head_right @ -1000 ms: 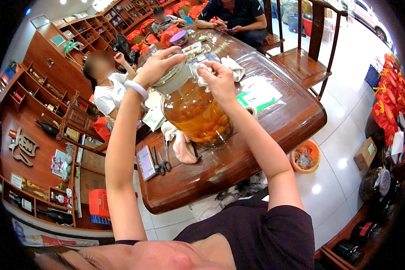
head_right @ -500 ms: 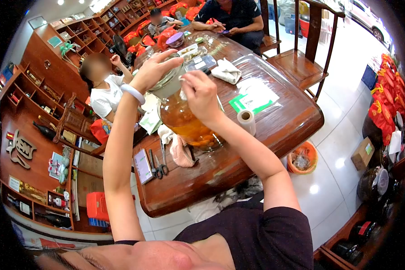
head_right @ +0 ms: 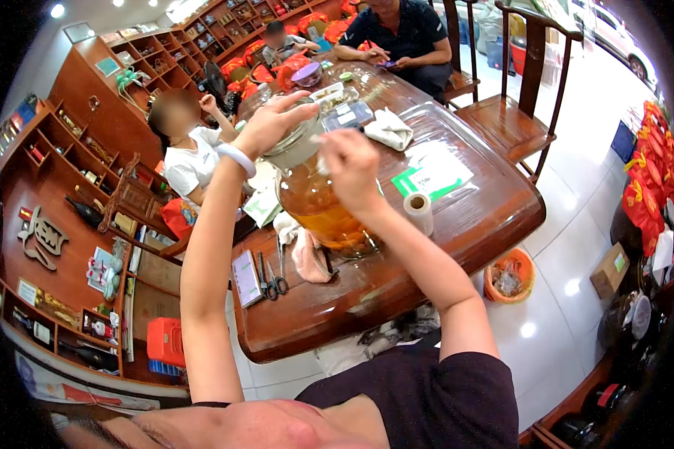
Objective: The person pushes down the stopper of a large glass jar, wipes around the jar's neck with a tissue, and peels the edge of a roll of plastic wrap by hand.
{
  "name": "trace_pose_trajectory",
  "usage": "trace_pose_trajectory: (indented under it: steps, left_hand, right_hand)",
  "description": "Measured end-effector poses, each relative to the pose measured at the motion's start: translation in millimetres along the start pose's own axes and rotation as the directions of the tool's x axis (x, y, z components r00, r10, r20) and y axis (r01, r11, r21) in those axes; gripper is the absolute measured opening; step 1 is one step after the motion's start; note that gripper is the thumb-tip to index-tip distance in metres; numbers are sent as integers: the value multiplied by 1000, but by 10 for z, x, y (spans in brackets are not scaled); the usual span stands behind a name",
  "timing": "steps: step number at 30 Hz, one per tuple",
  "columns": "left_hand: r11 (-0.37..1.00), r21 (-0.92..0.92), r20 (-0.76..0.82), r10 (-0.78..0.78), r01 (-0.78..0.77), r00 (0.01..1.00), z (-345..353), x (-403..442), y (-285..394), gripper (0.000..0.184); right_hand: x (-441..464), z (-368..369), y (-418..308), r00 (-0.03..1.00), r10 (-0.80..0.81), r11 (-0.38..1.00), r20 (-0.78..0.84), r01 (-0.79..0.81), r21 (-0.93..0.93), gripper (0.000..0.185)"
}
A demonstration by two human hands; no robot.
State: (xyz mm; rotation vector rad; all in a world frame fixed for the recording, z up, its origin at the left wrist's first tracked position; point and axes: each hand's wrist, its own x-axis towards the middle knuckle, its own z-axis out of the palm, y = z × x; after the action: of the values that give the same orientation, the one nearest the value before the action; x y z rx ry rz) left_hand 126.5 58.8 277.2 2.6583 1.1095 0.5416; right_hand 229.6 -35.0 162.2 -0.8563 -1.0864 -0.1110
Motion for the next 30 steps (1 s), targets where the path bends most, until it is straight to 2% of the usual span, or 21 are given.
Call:
trace_pose_trajectory:
  steps: [2,6,7,10,12,13,14,16,17,19,20,22,23,25,29,30]
  left_hand:
    - [998,32,40,61,-62,997,-50,-38,67,66]
    - [997,64,9,39,-40,999,-22,-33,49,60]
    - [997,42,-2,67,-67,998,-18,-56,65,58]
    - [993,46,-9,107,-107,994,-20,-62,35,55]
    - [978,47,-5,205,-204,979,-45,-95,52,54]
    - [969,176,64,165,-174,984,-50,-77,66,38]
    - [968,176,63,168,-177,984,-38,-68,70,38]
    - [997,2,-44,75,-75,996,-10,-69,65,55]
    - [997,0,-44,74,-74,996,-21,-89,77,55]
    - [977,101,-3,188,-187,982,-56,-124,102,55]
    - [978,97,-4,187,-186,982,-38,-94,49,55]
    - [913,238,6,339,-331,941,14,-17,-82,53]
    - [915,233,3,338,-330,941,-7,-56,-32,53]
    - [962,159,-23,227,-221,974,-48,-130,84,52]
    - [972,158,-22,178,-172,984,-72,-154,155,51]
    - [968,198,19,154,-155,988,-68,-133,162,41]
  right_hand:
    - [156,-57,82,996,87,995,-17,-86,52,11]
    - [145,62,37,999,33,999,-35,-32,30,12]
    - [107,86,47,998,-14,999,-66,12,-30,11]
    - [54,92,-15,996,-57,998,-72,56,-6,12]
    - [45,100,-44,994,-68,998,-85,68,-3,12]
    - [35,102,-44,993,-84,996,-85,84,-3,12]
    - [24,109,-44,991,-101,995,-83,101,-3,12]
    - [10,142,-40,989,-116,993,-95,115,-11,12]
    - [4,154,-34,983,-149,989,-108,148,-18,12]
    - [-16,186,-48,977,-180,984,-117,178,-26,12]
    - [-37,200,-87,976,-189,982,-110,187,-33,11]
    - [-54,213,-111,975,-198,980,-98,194,-43,11]
    - [-57,217,-116,975,-204,978,-86,199,-64,10]
    - [-56,216,-125,975,-213,974,-70,207,-89,10]
    - [-49,200,-136,966,-252,962,-50,245,-120,11]
    - [-44,198,-136,965,-259,960,-43,252,-126,11]
